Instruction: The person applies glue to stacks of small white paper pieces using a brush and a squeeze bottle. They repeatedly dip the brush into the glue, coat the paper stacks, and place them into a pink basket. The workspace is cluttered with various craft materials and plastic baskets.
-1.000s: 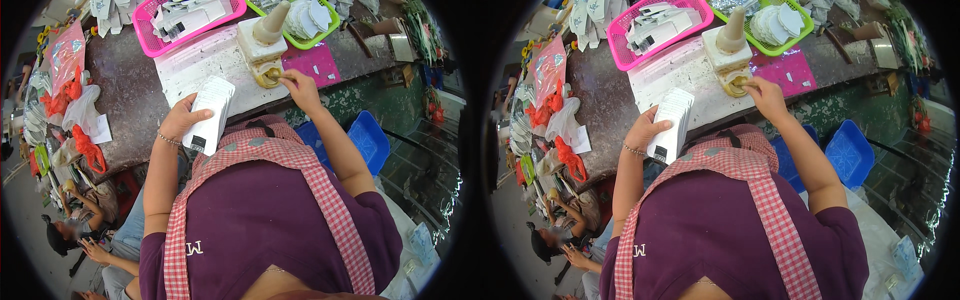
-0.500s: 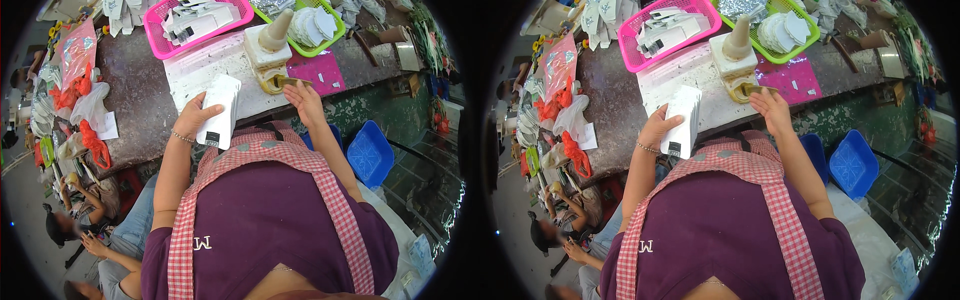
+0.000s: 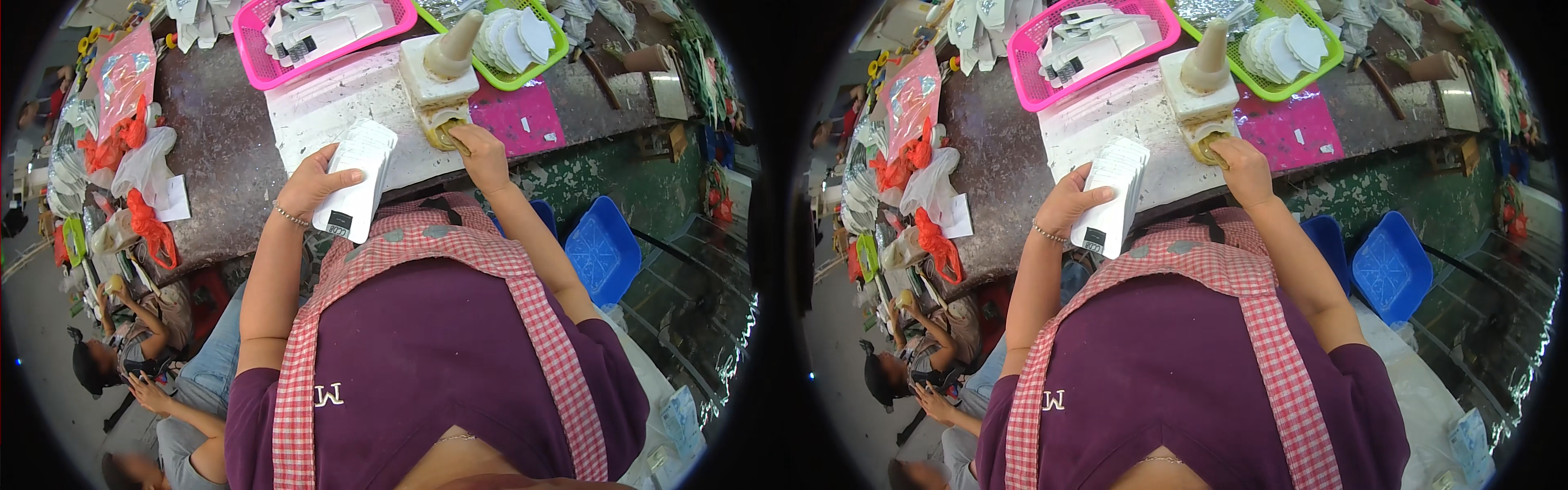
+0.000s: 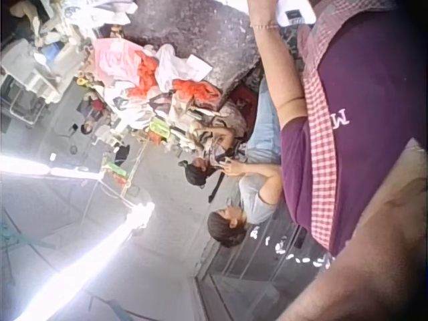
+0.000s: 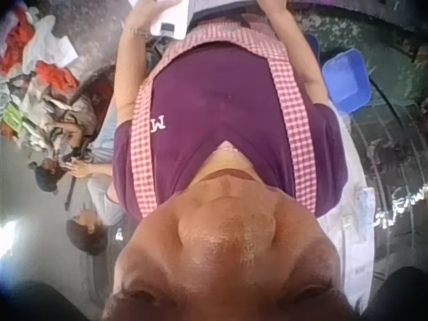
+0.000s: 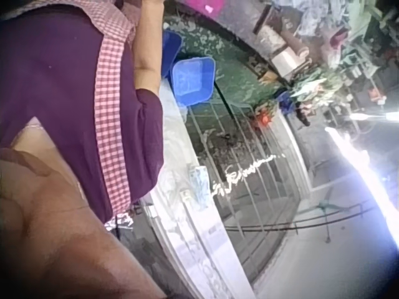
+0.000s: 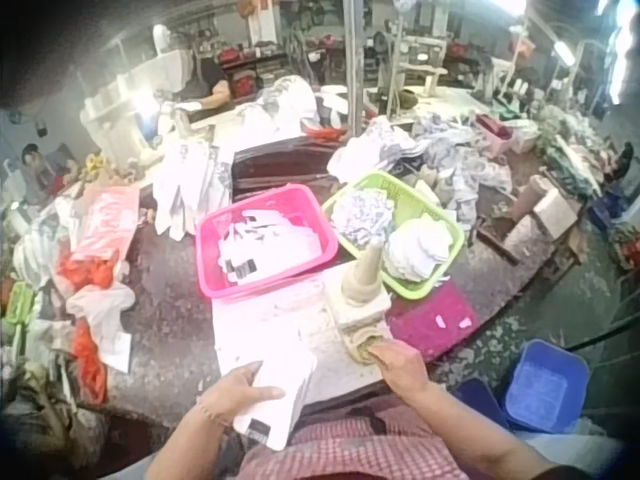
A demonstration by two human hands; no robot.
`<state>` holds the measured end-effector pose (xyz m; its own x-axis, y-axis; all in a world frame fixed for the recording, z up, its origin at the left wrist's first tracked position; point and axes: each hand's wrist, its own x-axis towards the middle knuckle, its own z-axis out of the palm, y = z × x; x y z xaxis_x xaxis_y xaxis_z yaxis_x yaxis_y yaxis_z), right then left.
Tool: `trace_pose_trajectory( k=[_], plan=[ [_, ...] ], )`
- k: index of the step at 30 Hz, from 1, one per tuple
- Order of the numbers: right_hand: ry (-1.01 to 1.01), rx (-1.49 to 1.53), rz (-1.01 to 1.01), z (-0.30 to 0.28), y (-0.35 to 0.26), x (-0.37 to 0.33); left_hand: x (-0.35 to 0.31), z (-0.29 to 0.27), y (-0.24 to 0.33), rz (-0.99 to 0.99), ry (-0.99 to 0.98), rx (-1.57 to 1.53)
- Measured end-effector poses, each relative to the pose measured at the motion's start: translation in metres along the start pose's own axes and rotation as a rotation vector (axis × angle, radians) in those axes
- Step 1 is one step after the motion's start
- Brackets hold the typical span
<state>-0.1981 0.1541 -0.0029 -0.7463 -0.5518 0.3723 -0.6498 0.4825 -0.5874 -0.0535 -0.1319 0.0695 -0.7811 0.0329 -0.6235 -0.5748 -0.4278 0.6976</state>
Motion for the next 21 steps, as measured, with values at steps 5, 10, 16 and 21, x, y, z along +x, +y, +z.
trace_pose_trajectory(
  k=[5,10,16,21],
  plan=[
    [0.032,0.307,0.392,-0.027,-0.017,0.006,-0.004,0.001,0.015,-0.011,-0.044,0.054],
    [0.016,0.318,0.408,-0.035,-0.004,-0.012,0.000,-0.003,0.026,0.042,-0.116,0.188],
    [0.050,0.786,0.571,-0.062,-0.022,0.016,0.004,-0.004,0.046,0.011,-0.180,0.334],
    [-0.138,0.776,0.056,-0.093,-0.084,0.060,0.008,0.007,0.063,-0.037,-0.253,0.446]
  ],
)
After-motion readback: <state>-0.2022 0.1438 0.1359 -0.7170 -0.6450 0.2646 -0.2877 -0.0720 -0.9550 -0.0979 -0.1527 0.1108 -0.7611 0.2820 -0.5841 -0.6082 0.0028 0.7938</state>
